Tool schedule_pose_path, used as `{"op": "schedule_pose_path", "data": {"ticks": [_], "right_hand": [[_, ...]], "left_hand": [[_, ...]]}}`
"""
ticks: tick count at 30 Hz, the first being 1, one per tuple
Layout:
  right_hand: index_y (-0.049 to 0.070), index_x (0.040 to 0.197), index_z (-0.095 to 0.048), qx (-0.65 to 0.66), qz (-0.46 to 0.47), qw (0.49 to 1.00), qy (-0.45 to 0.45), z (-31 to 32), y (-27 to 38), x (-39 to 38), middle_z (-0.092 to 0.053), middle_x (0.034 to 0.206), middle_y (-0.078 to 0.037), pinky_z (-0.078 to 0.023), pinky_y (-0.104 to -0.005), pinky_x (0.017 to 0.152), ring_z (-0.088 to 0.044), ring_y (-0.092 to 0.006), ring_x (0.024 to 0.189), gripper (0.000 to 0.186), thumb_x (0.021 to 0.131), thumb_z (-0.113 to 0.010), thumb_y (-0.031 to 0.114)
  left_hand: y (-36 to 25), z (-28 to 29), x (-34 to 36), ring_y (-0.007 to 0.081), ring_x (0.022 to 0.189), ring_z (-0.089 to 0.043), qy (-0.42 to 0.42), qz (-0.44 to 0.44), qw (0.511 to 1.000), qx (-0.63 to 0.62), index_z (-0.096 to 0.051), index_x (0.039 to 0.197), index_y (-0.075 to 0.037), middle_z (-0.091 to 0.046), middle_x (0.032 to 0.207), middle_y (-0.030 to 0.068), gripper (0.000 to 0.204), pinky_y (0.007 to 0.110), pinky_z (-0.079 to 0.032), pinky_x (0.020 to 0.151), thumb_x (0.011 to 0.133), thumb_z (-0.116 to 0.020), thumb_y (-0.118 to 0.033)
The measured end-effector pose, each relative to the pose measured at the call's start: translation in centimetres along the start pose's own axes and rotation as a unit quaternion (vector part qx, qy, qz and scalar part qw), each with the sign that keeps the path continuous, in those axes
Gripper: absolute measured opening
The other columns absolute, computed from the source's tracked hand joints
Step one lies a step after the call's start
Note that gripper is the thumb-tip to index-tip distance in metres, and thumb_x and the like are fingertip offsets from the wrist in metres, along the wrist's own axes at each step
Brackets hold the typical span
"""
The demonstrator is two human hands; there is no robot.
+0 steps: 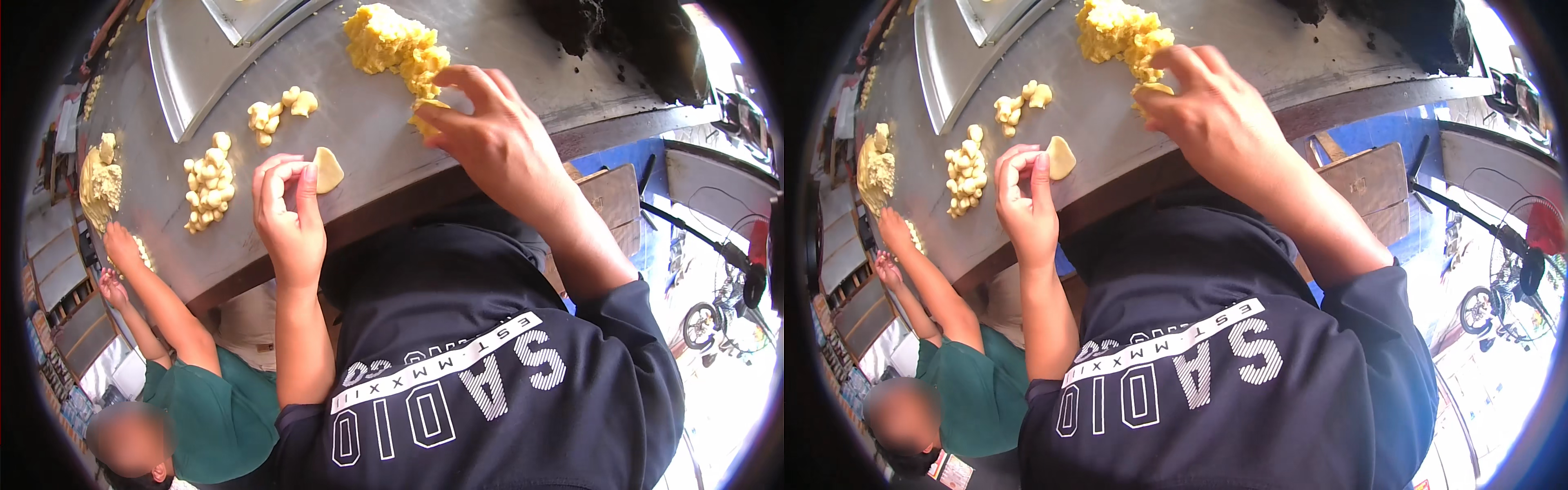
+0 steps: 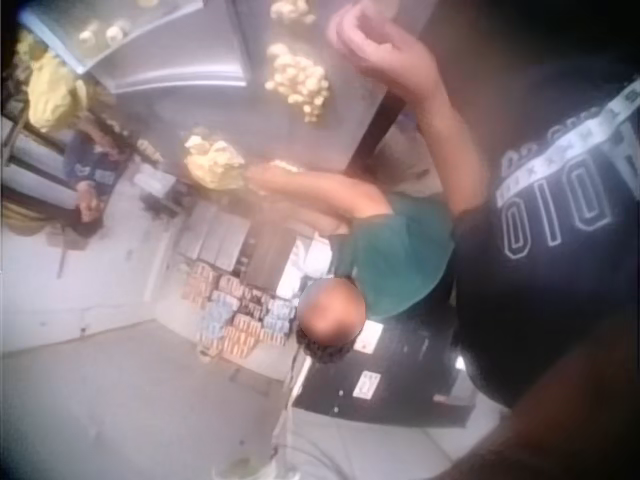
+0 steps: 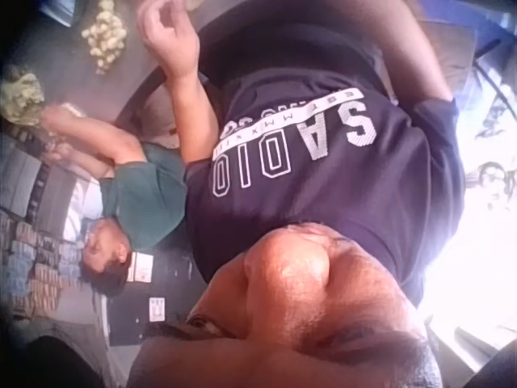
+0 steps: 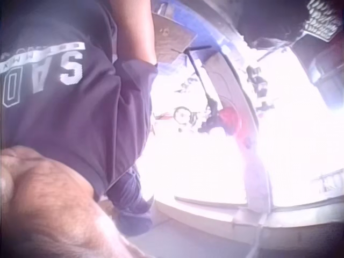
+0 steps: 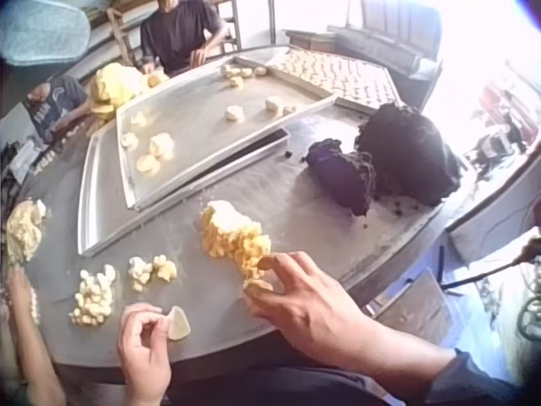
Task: The person shapes pieces of yellow dough into balls and place them onto a metal baking tray.
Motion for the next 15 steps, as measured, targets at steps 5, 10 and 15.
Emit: {"op": "schedule_pose_path", "data": {"ticks": [5, 10, 15], "right_hand": [[0.007, 0.121, -0.081, 0.054, -0.015, 0.998, 0.036, -1.0, 0.5, -0.4, -0.077, 0.121, -0.012, -0.064, -0.0460, 0.096, -0.076, -0.0352, 0.110, 0.030, 0.091, -0.088, 0.008], [0.006, 0.112, -0.074, 0.206, 0.016, 0.978, -0.031, -2.8, 3.2, 1.8, -0.073, 0.115, -0.013, -0.063, -0.0472, 0.093, -0.075, -0.0364, 0.108, 0.018, 0.098, -0.082, 0.013], [0.006, 0.113, -0.079, 0.304, 0.030, 0.949, -0.077, -1.7, 3.1, 2.5, -0.076, 0.117, -0.012, -0.065, -0.0467, 0.088, -0.079, -0.0362, 0.104, 0.023, 0.092, -0.087, 0.011]], "left_hand": [[-0.3, -2.3, -0.4, 0.0222, 0.128, -0.076, -0.010, 0.210, 0.924, -0.320, -0.059, 0.146, 0.005, -0.076, 0.144, 0.0273, 0.031, 0.036, -0.061, 0.109, 0.120, -0.065, -0.012], [-4.2, -4.3, 0.8, 0.0278, 0.135, -0.074, 0.025, 0.215, 0.871, -0.442, -0.045, 0.169, 0.007, -0.070, 0.155, 0.0269, 0.057, 0.047, -0.063, 0.115, 0.125, -0.057, -0.027], [0.2, -3.2, 0.8, 0.0191, 0.110, -0.079, 0.082, 0.125, 0.906, -0.396, -0.076, 0.140, 0.005, -0.080, 0.134, 0.0146, 0.031, 0.034, -0.065, 0.091, 0.111, -0.077, -0.004]]}}
Point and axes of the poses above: each hand's wrist, its own x-axis towards the middle knuckle, its own z-axis out of the back of the hand, y = z × x, the point moved 6 cm from there along x, towards the middle knuckle
